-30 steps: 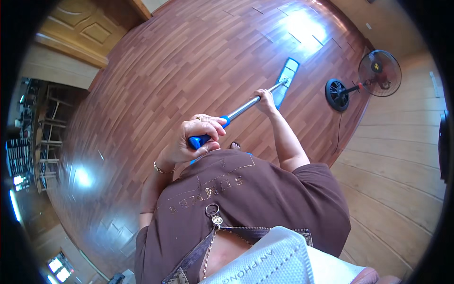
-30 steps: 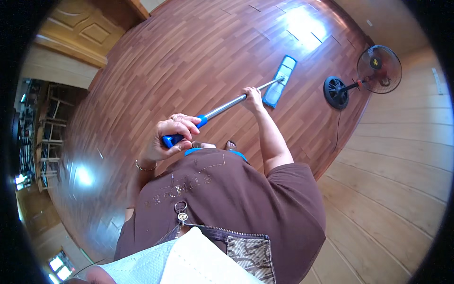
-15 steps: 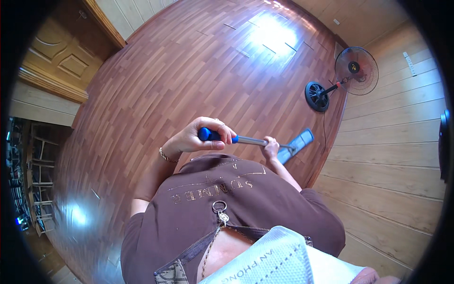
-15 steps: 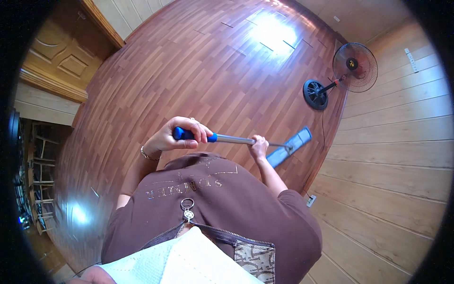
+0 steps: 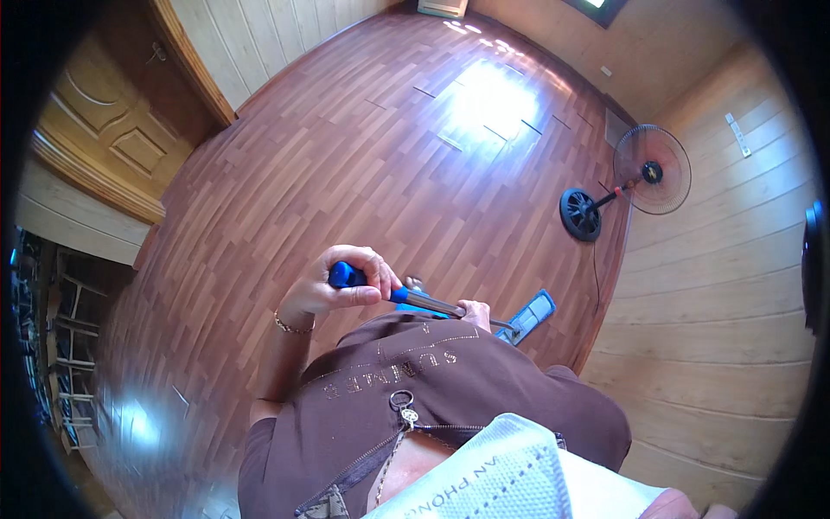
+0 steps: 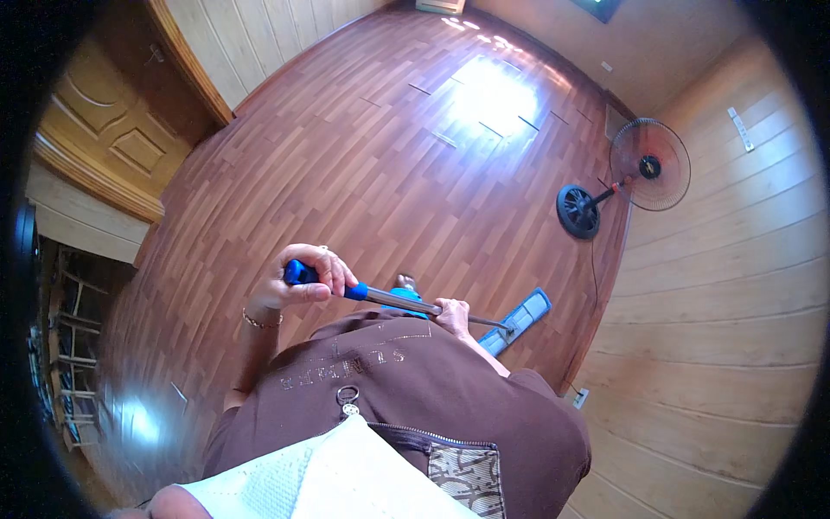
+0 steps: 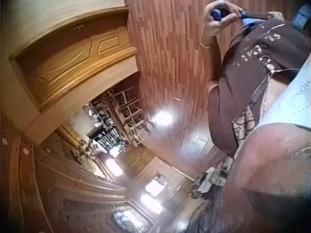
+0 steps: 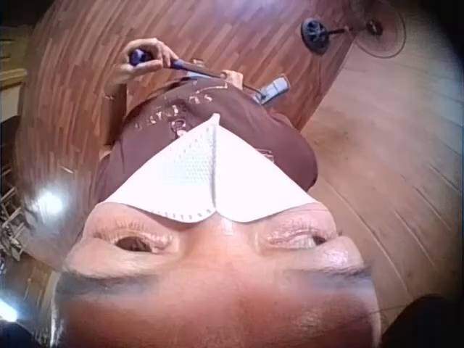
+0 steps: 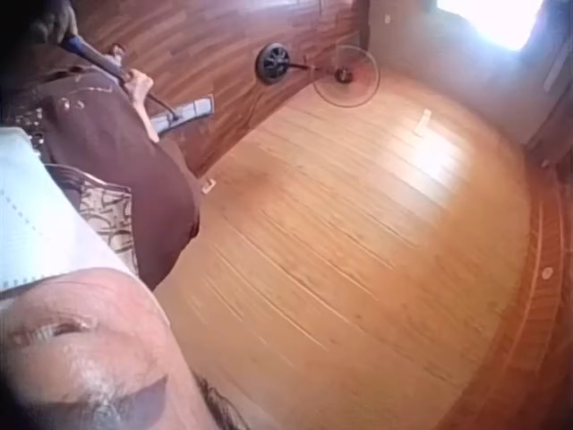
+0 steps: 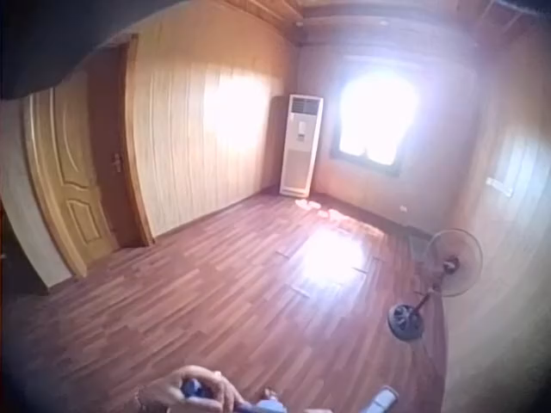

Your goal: Mopping the wooden floor of a large room.

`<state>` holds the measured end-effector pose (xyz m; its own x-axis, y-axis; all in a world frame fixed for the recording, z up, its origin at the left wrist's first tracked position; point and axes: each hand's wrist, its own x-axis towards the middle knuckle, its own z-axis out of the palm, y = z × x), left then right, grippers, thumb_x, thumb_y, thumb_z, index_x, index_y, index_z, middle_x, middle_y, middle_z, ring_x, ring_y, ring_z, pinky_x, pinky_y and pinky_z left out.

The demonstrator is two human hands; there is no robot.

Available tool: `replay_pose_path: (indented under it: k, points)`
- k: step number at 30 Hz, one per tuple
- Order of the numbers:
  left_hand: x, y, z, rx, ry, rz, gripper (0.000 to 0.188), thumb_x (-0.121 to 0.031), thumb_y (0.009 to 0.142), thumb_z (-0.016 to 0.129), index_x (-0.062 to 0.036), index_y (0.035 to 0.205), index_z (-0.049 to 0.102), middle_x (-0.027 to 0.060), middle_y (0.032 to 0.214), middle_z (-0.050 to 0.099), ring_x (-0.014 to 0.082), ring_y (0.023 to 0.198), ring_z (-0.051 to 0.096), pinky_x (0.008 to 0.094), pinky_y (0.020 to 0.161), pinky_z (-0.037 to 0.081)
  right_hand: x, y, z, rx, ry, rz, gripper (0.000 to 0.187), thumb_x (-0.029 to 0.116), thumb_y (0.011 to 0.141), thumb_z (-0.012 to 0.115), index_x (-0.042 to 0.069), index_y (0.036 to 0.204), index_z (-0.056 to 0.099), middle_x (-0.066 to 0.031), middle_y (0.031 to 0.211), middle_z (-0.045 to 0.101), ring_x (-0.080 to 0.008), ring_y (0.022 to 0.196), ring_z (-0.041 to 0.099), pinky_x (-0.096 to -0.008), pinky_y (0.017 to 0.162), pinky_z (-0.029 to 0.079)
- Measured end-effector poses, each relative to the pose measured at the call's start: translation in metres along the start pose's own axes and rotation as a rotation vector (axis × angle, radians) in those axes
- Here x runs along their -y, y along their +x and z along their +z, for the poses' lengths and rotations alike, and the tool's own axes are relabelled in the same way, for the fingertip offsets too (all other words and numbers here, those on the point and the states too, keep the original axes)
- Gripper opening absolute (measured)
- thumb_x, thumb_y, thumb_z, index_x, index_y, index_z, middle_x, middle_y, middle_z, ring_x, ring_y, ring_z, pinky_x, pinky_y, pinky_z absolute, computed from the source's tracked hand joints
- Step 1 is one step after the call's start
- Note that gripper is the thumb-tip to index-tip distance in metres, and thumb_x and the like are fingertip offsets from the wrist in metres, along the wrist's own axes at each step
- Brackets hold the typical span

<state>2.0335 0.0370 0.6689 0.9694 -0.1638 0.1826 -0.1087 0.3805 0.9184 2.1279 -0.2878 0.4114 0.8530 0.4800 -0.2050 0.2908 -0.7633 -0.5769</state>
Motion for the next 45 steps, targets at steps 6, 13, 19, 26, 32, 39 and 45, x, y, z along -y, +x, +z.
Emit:
replay_pose_path:
  k: [6,13,19,26,32,39,45]
  points:
    - [-0.020,-0.020,-0.012,-0.166,0.111,0.144,0.017,-0.007,0.073,0.077,-0.0023,0.072,0.060,0.0111,0.076,0.065,0.0239,0.083,0.064,0.0423,0.085,0.050,0.049,0.068,-0.002,0.082,-0.050,-0.244,0.014,0.024,0.070,0.067,0.010,0.067,0.065,-0.0117,0.067,0.063,-0.0307,0.073,0.062,-0.0417,0.078,0.040]
    - [-0.031,-0.012,-0.025,-0.309,0.345,0.194,0.012,-0.004,0.077,0.072,-0.0023,0.074,0.061,0.0081,0.077,0.065,0.0215,0.084,0.062,0.0424,0.090,0.048,0.070,0.199,0.016,0.017,-0.031,-0.532,0.005,0.015,0.064,0.061,0.011,0.062,0.060,-0.0117,0.064,0.060,-0.0349,0.070,0.063,-0.0462,0.066,0.047]
    - [-0.024,-0.014,-0.037,-0.480,0.470,0.209,0.013,0.001,0.073,0.072,-0.0042,0.075,0.060,0.0075,0.081,0.064,0.0222,0.085,0.061,0.0440,0.095,0.046,0.121,0.301,0.047,0.204,0.011,-0.714,0.007,0.012,0.063,0.061,0.011,0.065,0.055,-0.0066,0.072,0.060,-0.0322,0.085,0.060,-0.0486,0.068,0.042]
    - [-0.043,-0.049,-0.009,-0.811,0.743,0.085,0.015,-0.003,0.072,0.074,-0.0083,0.077,0.061,0.0048,0.084,0.066,0.0273,0.099,0.063,0.0409,0.092,0.039,0.231,0.327,0.098,0.437,-0.051,-1.121,0.012,0.013,0.064,0.064,0.007,0.066,0.053,-0.0111,0.073,0.059,-0.0345,0.078,0.060,-0.0451,0.066,0.047]
    - [-0.067,-0.071,0.048,-1.101,1.072,0.136,0.019,-0.003,0.064,0.075,-0.0093,0.072,0.059,0.0045,0.077,0.066,0.0250,0.087,0.067,0.0411,0.082,0.046,0.301,0.267,0.152,0.659,0.022,-1.388,0.013,0.016,0.065,0.066,0.009,0.065,0.056,-0.0099,0.069,0.059,-0.0328,0.073,0.061,-0.0459,0.067,0.046]
    - [-0.099,-0.120,0.133,-1.037,1.429,0.151,0.024,-0.019,0.070,0.076,-0.0074,0.070,0.056,0.0056,0.072,0.064,0.0243,0.072,0.066,0.0428,0.072,0.051,0.345,0.123,0.192,1.119,-0.197,-1.506,0.015,0.025,0.074,0.061,0.020,0.087,0.065,-0.0098,0.086,0.067,-0.0327,0.090,0.064,-0.0571,0.078,0.041]
    - [-0.092,-0.152,0.216,-1.069,1.428,0.326,0.038,-0.032,0.069,0.082,-0.0079,0.091,0.063,0.0013,0.069,0.058,0.0159,0.060,0.059,0.0353,0.066,0.050,0.343,-0.027,0.216,1.421,-0.113,-1.813,0.009,0.024,0.070,0.063,0.019,0.078,0.065,-0.0096,0.080,0.066,-0.0330,0.080,0.064,-0.0508,0.069,0.046]
